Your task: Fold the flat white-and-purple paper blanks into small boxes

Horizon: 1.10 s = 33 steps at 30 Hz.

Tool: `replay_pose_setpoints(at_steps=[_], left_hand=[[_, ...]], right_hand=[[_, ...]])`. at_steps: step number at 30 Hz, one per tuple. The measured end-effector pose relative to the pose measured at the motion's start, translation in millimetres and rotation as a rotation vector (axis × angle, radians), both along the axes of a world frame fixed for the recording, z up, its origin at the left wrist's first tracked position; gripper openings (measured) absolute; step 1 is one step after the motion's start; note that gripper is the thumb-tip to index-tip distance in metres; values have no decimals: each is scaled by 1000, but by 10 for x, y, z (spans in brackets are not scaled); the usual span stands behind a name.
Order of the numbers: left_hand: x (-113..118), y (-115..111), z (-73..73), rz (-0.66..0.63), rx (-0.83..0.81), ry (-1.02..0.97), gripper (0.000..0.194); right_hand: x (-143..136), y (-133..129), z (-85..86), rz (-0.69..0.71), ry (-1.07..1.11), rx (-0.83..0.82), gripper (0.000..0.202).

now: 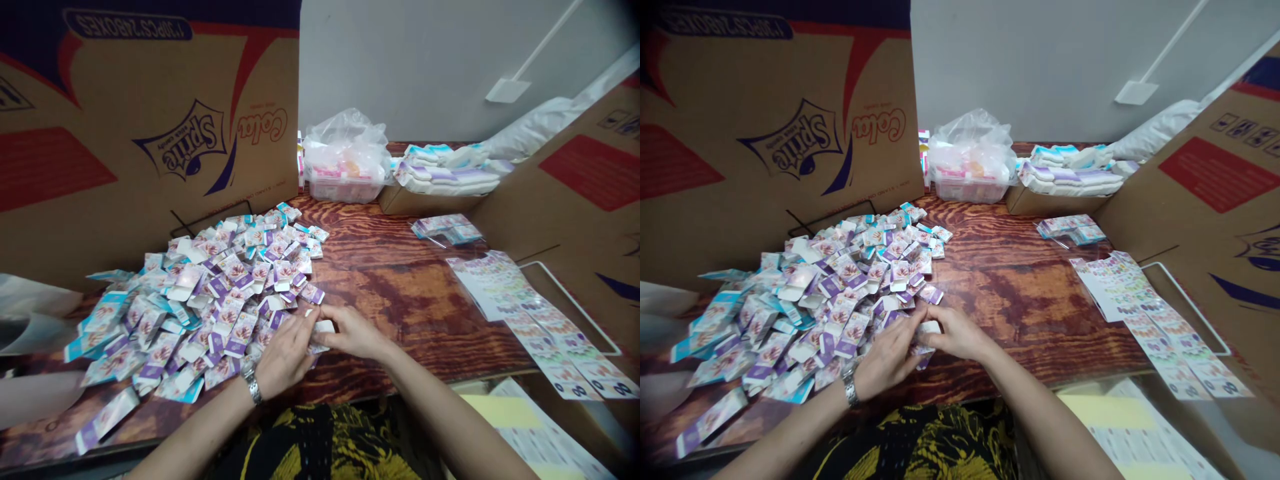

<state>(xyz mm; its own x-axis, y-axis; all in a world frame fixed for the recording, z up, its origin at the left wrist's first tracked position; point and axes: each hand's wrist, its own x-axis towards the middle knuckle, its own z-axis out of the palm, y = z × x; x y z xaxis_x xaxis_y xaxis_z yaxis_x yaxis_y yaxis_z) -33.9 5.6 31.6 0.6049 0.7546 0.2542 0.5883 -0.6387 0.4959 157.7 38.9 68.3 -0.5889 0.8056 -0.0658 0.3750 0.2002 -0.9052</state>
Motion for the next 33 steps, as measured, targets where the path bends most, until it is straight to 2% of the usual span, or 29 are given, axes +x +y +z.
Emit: replay_pose_setpoints(at_steps=[4,7,13,19,24,33], left_hand=[[-10,-18,-10,20,10,31,81],[-5,-15,10,12,6,25,81],[-15,21,38,-30,2,23,81],[-64,27,1,-82,-5,33,83],[-53,29,25,-37,-45,56,78],[-85,90,40,-108,-90,12,86]], right_hand=[[51,8,34,88,5,6,22],[83,8,37,89,-11,-9,25],[64,-2,-8,42,-54,9,16],[71,16,-27,105,-7,-80,10],[82,26,27,123,-45,-33,10],[47,3,-52,91,-24,-17,6]])
